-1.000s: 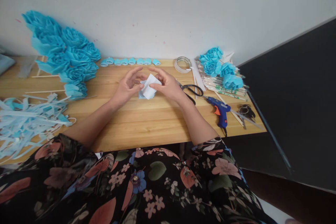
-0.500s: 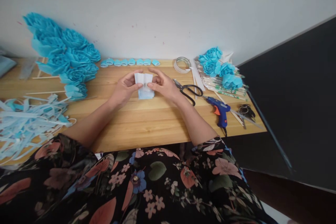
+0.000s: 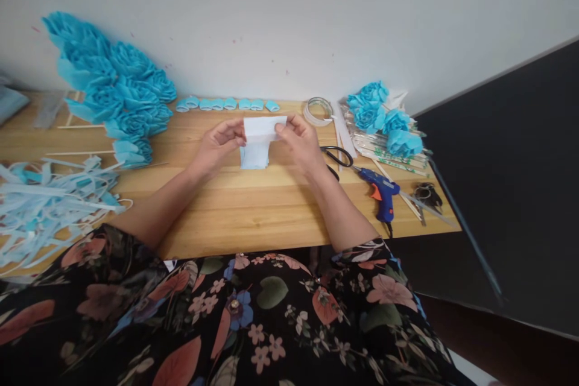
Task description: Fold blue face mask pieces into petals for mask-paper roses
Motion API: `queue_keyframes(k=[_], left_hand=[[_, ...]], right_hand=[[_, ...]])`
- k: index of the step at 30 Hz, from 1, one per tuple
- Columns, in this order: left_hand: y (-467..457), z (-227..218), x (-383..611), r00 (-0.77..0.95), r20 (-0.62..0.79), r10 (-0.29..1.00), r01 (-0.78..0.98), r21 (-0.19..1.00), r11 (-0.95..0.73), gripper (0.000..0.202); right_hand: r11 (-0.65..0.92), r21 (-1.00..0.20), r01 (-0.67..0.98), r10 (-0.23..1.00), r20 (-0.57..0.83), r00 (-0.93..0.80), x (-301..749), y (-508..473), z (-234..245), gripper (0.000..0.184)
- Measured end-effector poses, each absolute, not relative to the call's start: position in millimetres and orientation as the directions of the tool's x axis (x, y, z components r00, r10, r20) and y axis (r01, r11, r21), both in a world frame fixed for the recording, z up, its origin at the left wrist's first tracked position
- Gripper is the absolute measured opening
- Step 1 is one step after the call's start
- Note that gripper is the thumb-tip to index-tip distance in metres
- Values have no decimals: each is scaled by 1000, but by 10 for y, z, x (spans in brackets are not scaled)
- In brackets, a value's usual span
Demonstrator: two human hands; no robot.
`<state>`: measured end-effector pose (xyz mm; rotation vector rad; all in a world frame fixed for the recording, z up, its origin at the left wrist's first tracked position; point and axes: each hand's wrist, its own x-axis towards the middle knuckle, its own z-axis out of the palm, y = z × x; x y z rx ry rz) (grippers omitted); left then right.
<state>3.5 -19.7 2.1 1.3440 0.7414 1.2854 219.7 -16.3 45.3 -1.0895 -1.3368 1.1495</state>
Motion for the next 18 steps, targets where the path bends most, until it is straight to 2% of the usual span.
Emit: queue_keyframes(k=[3, 7, 14, 18], left_hand=[[-135, -21, -25, 113, 219, 969, -126, 971, -204, 35], [-100, -79, -36, 23, 205, 978, -25, 979, -204, 43], [-125, -139, 14, 29, 283, 959, 169, 944, -284, 46], [-134, -136, 16, 51, 269, 962, 271, 923, -273, 49]], right_hand=[[150, -985, 84, 988, 145, -59, 2281, -138, 502, 40], [105, -982, 159, 979, 74, -189, 2293, -138, 531, 47], [70, -931, 359, 924, -75, -375, 2144, -93, 540, 51], [138, -842, 522, 929, -72, -362, 2049, -28, 553, 51]])
